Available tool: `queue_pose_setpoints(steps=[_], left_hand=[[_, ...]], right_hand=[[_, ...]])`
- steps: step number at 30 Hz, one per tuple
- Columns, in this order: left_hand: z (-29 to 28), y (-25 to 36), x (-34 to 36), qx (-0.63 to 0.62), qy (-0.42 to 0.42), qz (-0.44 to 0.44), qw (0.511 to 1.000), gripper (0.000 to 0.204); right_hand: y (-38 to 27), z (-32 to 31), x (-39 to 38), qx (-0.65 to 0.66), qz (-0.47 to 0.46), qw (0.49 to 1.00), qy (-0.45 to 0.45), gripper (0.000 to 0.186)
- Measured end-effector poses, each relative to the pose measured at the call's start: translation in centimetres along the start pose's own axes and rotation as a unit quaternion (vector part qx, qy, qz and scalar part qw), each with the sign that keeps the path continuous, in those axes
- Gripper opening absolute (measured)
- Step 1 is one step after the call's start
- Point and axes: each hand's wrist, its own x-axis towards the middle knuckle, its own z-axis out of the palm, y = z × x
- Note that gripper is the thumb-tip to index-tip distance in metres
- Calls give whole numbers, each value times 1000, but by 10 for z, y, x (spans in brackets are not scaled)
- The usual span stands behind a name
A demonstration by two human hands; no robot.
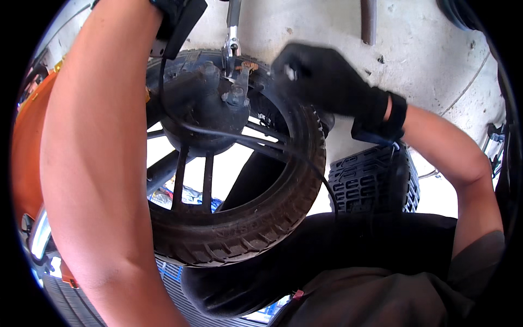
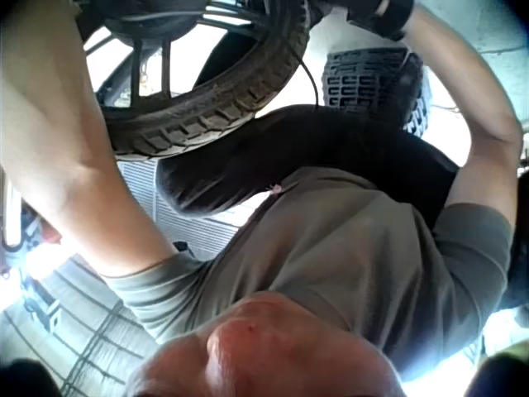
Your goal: The person uses wrenches and pliers to disassemble components of a motorcycle front fork and wheel assembly while sitting on the floor of a service bay. They loosen nuts and bolts, remove a long cable, and handle various small mechanical parts.
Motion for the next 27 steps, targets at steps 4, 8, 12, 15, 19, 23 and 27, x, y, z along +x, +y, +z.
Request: queue_pose_setpoints(steps=[4, 8, 12, 15, 19, 23, 27], left_hand=[[-1, -2, -2, -124, 31, 75, 989, 21], [-4, 5, -1, -10, 6, 31, 999, 21], [1, 14, -9, -632, 39, -169, 755, 21], [2, 9, -9, -234, 28, -15, 972, 20], [2, -2, -5, -70, 19, 18, 997, 21], [-3, -1, 2, 9, 42, 80, 996, 21], [2, 19, -3, -693, 111, -147, 697, 15]], right_hand=[[4, -39, 28, 128, 248, 959, -52, 31], [9, -53, 46, 249, 329, 910, 34, 34], [23, -52, 45, 373, 302, 877, 23, 38], [35, -49, 41, 376, 317, 870, 37, 36], [51, -45, 43, 358, 315, 877, 61, 31], [66, -41, 51, -30, 8, 999, 30, 26], [66, -38, 46, 270, 168, 944, -87, 30]])
